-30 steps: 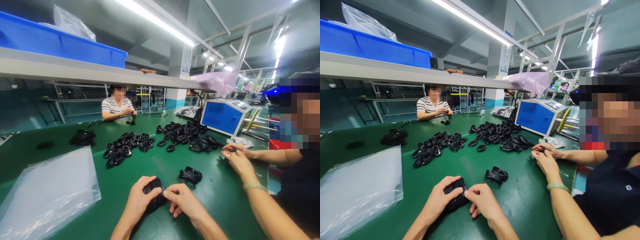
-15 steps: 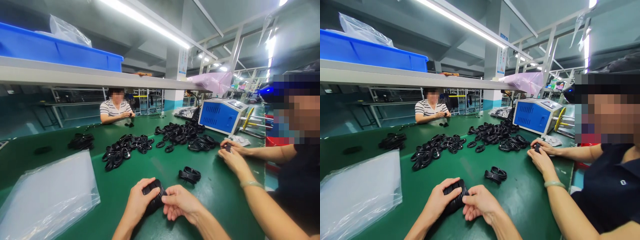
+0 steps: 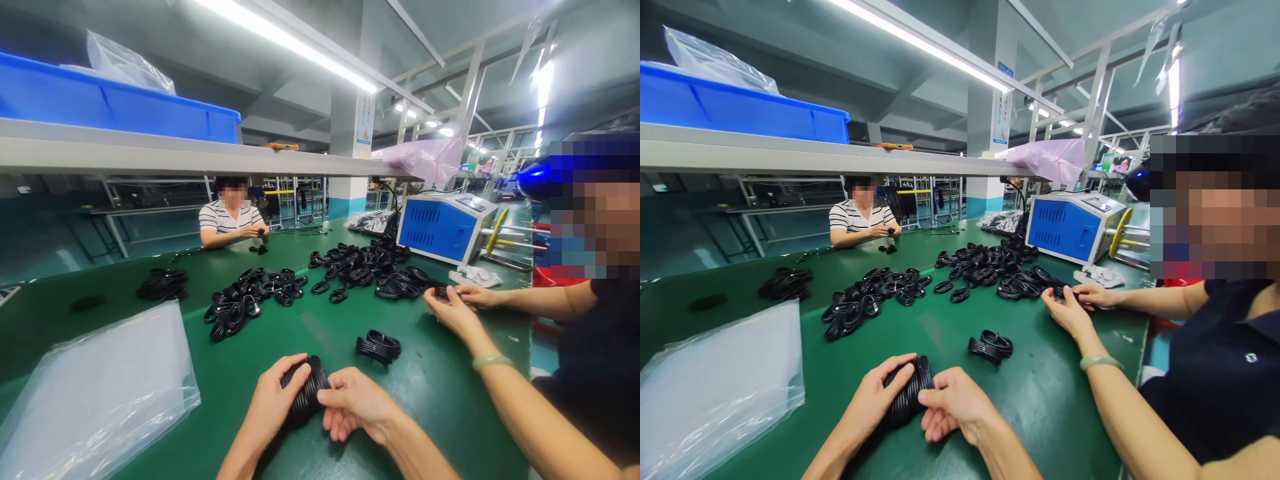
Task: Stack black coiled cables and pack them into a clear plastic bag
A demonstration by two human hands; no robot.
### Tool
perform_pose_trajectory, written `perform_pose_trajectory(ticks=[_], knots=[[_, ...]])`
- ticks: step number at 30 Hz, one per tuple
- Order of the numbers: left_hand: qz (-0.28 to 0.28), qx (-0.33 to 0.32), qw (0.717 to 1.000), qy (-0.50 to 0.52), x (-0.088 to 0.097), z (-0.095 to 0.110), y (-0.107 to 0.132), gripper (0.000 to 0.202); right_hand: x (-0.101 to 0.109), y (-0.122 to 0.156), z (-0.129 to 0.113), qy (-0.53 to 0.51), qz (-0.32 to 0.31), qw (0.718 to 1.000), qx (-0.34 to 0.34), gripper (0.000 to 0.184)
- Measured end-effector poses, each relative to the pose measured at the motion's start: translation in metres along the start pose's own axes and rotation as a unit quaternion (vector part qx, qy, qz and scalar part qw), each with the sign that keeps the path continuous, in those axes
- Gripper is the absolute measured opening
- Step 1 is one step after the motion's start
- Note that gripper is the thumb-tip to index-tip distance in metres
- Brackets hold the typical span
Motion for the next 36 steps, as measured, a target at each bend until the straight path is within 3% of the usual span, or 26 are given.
perform_pose_trajectory(ticks=[10, 14, 19, 22, 28, 36], knots=[[0.07, -0.023, 0.996, -0.046, -0.002, 0.0, 0.001, 0.03, 0.0, 0.0, -0.001, 0.012, -0.014, 1.0, -0.001, 0.026], [0.012, -0.029, 0.997, -0.071, 0.001, 0.004, 0.005, 0.035, 0.0, -0.001, 0.001, 0.018, -0.015, 1.0, -0.007, 0.024], [-0.081, -0.025, 0.993, -0.08, 0.003, 0.002, 0.006, 0.071, 0.002, 0.0, 0.002, 0.031, -0.017, 0.999, -0.005, 0.024], [-0.083, -0.033, 0.993, -0.074, 0.004, 0.002, 0.007, 0.075, 0.002, 0.001, 0.001, 0.034, -0.022, 0.999, -0.005, 0.024], [-0.057, -0.028, 0.997, -0.044, 0.004, 0.003, 0.011, 0.057, 0.002, 0.0, 0.001, 0.048, -0.03, 0.998, -0.015, 0.024], [-0.051, -0.068, 0.993, -0.076, -0.001, 0.005, 0.009, 0.066, 0.002, -0.002, 0.002, 0.043, -0.048, 0.998, -0.01, 0.024]])
Point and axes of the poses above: each hand's wrist, its own y-axis away from the middle knuckle, its own x-axis out of the back of the hand, z = x × y, the point moved 5 cm from there along -y, towards the middle knuckle, and after that the axes turned 13 degrees about x, right-handed, at the moved point
